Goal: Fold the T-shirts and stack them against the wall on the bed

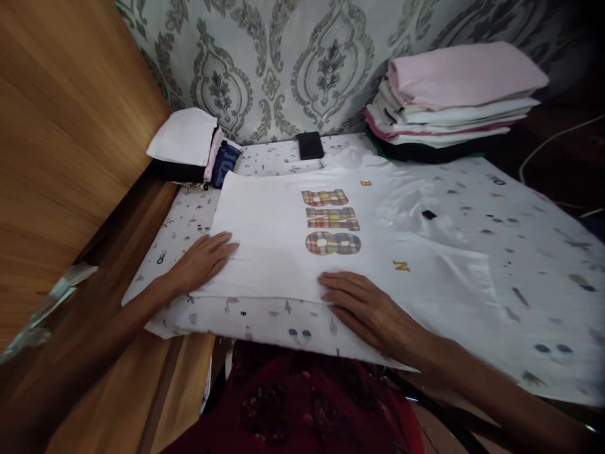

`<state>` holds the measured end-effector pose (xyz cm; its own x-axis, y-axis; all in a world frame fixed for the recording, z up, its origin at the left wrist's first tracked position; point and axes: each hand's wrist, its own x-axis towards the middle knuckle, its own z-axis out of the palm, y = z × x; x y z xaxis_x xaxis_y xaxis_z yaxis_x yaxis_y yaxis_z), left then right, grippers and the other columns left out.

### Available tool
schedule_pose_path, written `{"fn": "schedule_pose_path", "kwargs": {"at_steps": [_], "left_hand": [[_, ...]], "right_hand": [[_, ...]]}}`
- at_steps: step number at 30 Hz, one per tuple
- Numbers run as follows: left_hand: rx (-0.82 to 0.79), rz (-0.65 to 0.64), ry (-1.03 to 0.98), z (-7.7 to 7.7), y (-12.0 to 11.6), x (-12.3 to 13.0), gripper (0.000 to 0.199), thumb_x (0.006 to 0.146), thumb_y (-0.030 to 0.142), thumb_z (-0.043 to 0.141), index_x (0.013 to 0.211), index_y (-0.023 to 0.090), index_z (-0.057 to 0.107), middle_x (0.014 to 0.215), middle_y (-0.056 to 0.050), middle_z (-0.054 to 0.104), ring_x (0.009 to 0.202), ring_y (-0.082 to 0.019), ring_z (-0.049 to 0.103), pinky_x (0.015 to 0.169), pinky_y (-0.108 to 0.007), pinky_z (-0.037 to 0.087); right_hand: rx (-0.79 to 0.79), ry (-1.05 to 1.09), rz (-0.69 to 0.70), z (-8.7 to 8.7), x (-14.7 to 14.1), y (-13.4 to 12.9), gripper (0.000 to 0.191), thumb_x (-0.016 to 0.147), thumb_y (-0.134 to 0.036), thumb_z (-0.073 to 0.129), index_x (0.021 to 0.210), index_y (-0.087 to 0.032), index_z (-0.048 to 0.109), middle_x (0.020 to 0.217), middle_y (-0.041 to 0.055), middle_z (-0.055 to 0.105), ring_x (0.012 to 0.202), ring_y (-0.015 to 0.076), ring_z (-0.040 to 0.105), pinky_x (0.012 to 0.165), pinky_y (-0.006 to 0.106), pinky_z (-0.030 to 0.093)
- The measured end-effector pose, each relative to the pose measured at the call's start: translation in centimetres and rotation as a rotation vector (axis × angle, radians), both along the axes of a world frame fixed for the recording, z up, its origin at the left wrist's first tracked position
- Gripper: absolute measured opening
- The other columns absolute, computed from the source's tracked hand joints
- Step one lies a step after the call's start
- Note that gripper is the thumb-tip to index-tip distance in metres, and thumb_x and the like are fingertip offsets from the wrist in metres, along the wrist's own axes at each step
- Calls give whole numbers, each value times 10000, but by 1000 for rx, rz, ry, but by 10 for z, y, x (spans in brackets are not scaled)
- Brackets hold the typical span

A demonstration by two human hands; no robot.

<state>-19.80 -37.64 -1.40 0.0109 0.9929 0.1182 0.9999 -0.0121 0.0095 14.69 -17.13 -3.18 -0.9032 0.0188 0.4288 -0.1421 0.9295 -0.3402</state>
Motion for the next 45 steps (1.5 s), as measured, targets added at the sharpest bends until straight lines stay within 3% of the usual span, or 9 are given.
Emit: {"fn": "schedule_pose_path", "kwargs": {"at_steps": [6, 10, 15, 21, 26, 30, 35, 41, 45], "left_hand": [[-200, -152, 15, 40, -14, 57, 254, 1019, 257, 384, 858, 189, 569, 884, -56, 624, 811, -193, 565, 763, -348, 468], [-389, -98, 134, 49, -25, 73, 107, 936, 116, 468, 941, 191, 545, 934, -62, 612, 827, -220, 575, 735, -353, 443], [-434, -28, 187, 43, -43, 65, 400, 765, -97, 431, 1020, 198, 523, 996, -67, 614, 887, -236, 601, 815, -377, 444], [-571, 41, 129, 55, -49, 57, 286, 828, 9, 438, 1016, 198, 544, 978, -67, 649, 829, -228, 634, 780, -379, 459], [-568, 60, -13, 76, -21, 64, 159, 965, 204, 416, 974, 204, 576, 904, -49, 677, 811, -220, 649, 742, -362, 495], [-181, 29, -163, 44, 18, 81, 320, 1037, 291, 323, 1258, 190, 531, 1245, -120, 648, 1159, -225, 608, 975, -405, 503], [-126, 77, -115, -11, 32, 64, 516, 1041, 444, 334, 1502, 214, 365, 1617, -121, 348, 1514, -230, 274, 1222, -490, 260], [-82, 240, -22, -22, 5, 13, 570, 1040, 472, 260, 1527, 199, 375, 1610, -150, 354, 1504, -293, 298, 1189, -563, 277], [-29, 235, 14, -21, 0, 3, 554, 1027, 448, 287, 1527, 221, 366, 1585, -155, 398, 1469, -322, 365, 1137, -585, 346]], "right_hand": [[-10, 25, -15, -4, 2, 1, 199, 992, -196, 497, 1083, -203, 674, 1246, 117, 697, 1209, 238, 632, 988, 462, 571], [-17, 61, -11, -6, 1, 1, 188, 985, -188, 511, 1073, -205, 676, 1229, 116, 706, 1192, 236, 643, 975, 452, 578], [-43, 65, -17, -2, 0, 1, 179, 967, -166, 524, 1031, -211, 686, 1206, 111, 719, 1166, 235, 658, 967, 437, 583], [-55, 23, -20, 3, 2, 2, 190, 974, -184, 514, 1049, -217, 685, 1227, 102, 715, 1187, 233, 648, 980, 439, 576], [-25, -45, 36, 1, -4, -4, 300, 987, -242, 516, 1252, -204, 650, 1334, 107, 667, 1289, 235, 585, 1089, 473, 489], [31, -84, 116, -3, -13, -11, 414, 982, -252, 532, 1389, -189, 569, 1432, 110, 593, 1371, 243, 506, 1148, 507, 414], [20, -109, 99, 2, -3, -12, 416, 990, -235, 520, 1403, -198, 559, 1448, 104, 577, 1389, 230, 483, 1157, 487, 410], [-24, -123, -96, 7, 47, -13, 407, 1002, -258, 509, 1404, -211, 552, 1471, 128, 552, 1412, 237, 453, 1161, 473, 405], [-19, -73, -418, -1, 90, -17, 376, 1015, -264, 477, 1383, -224, 540, 1459, 126, 550, 1357, 240, 511, 1109, 455, 467]]}}
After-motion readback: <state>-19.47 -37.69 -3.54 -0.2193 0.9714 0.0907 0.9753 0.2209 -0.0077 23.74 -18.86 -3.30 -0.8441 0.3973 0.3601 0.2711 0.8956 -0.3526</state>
